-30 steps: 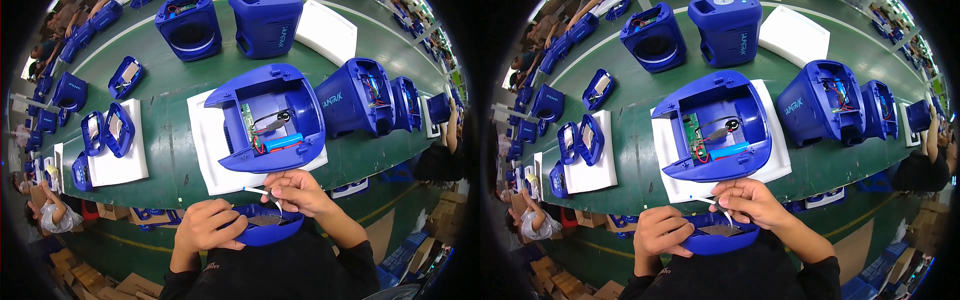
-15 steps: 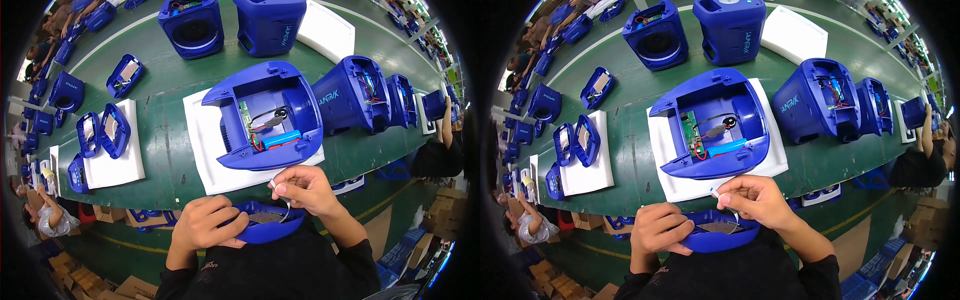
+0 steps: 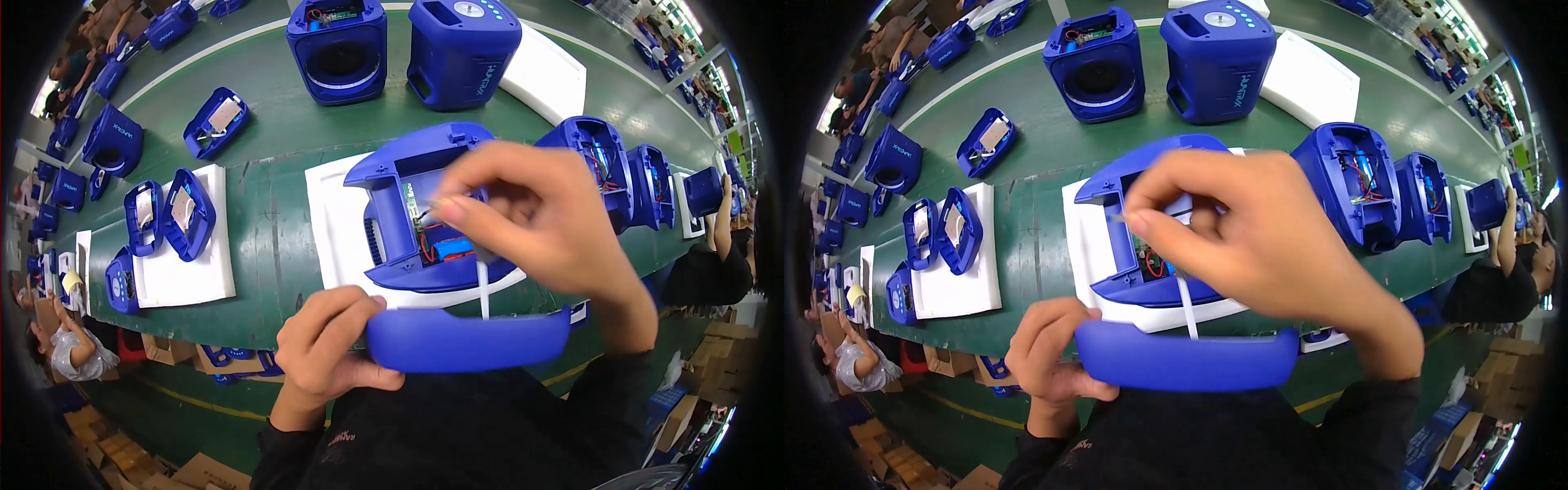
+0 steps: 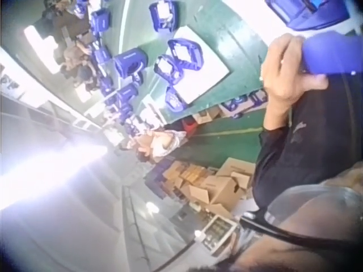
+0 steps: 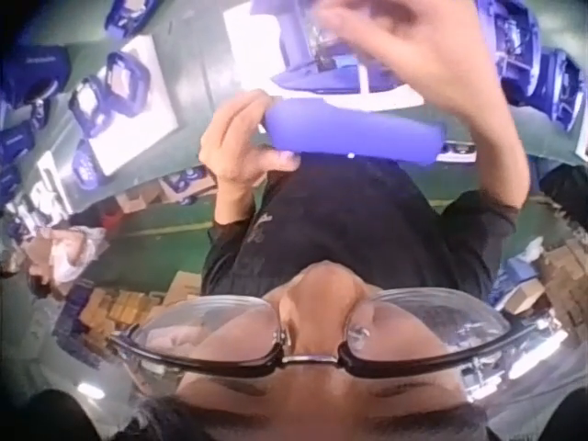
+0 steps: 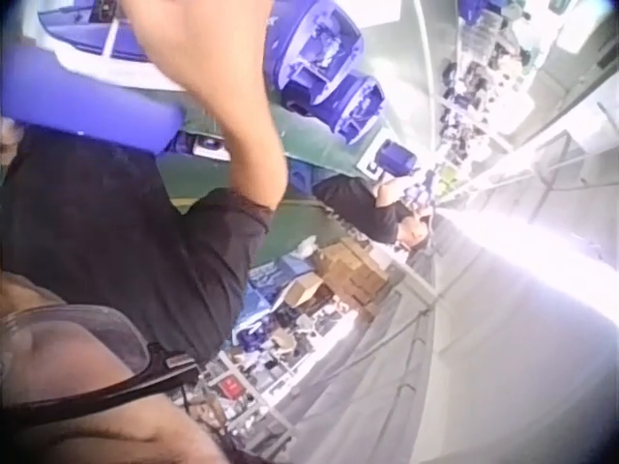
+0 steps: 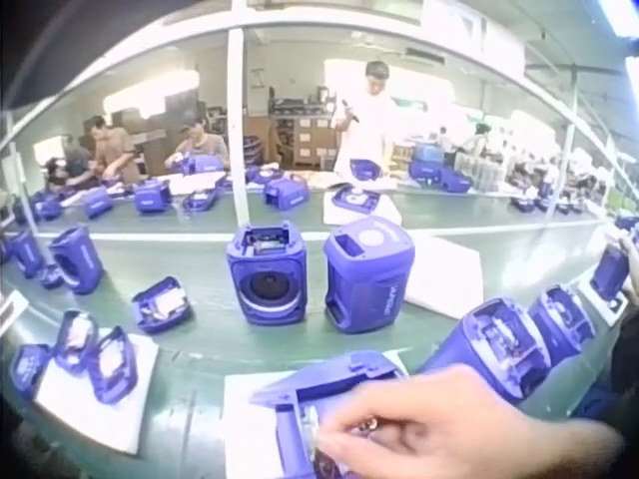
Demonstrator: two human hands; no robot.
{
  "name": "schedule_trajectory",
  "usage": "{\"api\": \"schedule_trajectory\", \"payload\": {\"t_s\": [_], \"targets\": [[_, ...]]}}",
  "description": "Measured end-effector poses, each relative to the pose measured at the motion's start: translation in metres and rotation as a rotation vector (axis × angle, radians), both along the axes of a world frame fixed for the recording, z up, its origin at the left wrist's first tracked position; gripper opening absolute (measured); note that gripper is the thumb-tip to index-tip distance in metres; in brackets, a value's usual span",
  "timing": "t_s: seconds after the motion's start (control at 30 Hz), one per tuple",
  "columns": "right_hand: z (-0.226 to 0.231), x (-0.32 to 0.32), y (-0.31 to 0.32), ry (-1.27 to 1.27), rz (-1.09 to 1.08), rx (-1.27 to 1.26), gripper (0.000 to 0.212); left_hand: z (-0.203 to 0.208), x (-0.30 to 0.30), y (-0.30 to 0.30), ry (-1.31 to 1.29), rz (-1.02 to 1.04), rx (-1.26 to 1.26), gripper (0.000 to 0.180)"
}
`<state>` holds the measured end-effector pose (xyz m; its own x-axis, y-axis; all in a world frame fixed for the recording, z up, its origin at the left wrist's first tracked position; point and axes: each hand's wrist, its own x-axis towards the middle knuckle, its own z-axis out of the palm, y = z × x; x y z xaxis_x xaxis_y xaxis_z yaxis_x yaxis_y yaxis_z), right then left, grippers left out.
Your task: The person connects internal wiring to a circuit board and assembles the plastic housing of a portable electronic device by hand, placing the components together on an assembly line.
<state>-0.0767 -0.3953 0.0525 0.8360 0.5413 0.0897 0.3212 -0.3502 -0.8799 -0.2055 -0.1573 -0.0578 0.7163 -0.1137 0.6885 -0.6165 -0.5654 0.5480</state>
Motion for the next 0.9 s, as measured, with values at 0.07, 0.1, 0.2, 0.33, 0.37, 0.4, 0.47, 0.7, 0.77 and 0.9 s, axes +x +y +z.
{"api": "schedule_trajectory", "payload": {"t_s": [0.07,0.1,0.2,0.33,0.37,0.4,0.47,0.7,0.77,0.9], "targets": [[0.006,0.026,0.014,-0.045,0.078,-0.126,0.015,0.0,0.01,-0.007,-0.01,0.061,-0.047,0.061],[0.002,0.034,0.016,-0.15,0.127,-0.218,0.016,-0.002,0.01,-0.011,0.083,0.07,-0.099,0.053],[-0.024,0.053,0.016,-0.282,0.216,-0.319,0.019,-0.009,0.013,-0.02,0.14,0.087,-0.173,0.056],[-0.016,0.057,0.02,0.186,0.202,-0.597,0.019,-0.013,0.012,-0.02,0.166,0.069,-0.105,0.061],[-0.018,0.059,0.021,0.238,0.186,-0.614,0.019,-0.014,0.014,-0.019,0.122,0.083,-0.065,0.063],[-0.019,0.06,0.022,0.291,0.17,-0.63,0.02,-0.016,0.016,-0.017,0.078,0.096,-0.025,0.064],[-0.022,0.06,0.026,0.309,0.169,-0.619,0.02,-0.019,0.014,-0.016,0.087,0.097,-0.018,0.062],[-0.021,0.064,0.029,0.261,0.187,-0.674,0.024,-0.02,0.017,-0.015,0.092,0.089,-0.013,0.059],[-0.02,0.065,0.03,0.27,0.168,-0.701,0.024,-0.02,0.018,-0.016,0.097,0.077,-0.015,0.061],[-0.024,0.066,0.029,0.244,0.159,-0.7,0.025,-0.02,0.015,-0.017,0.11,0.098,0.0,0.063]]}}
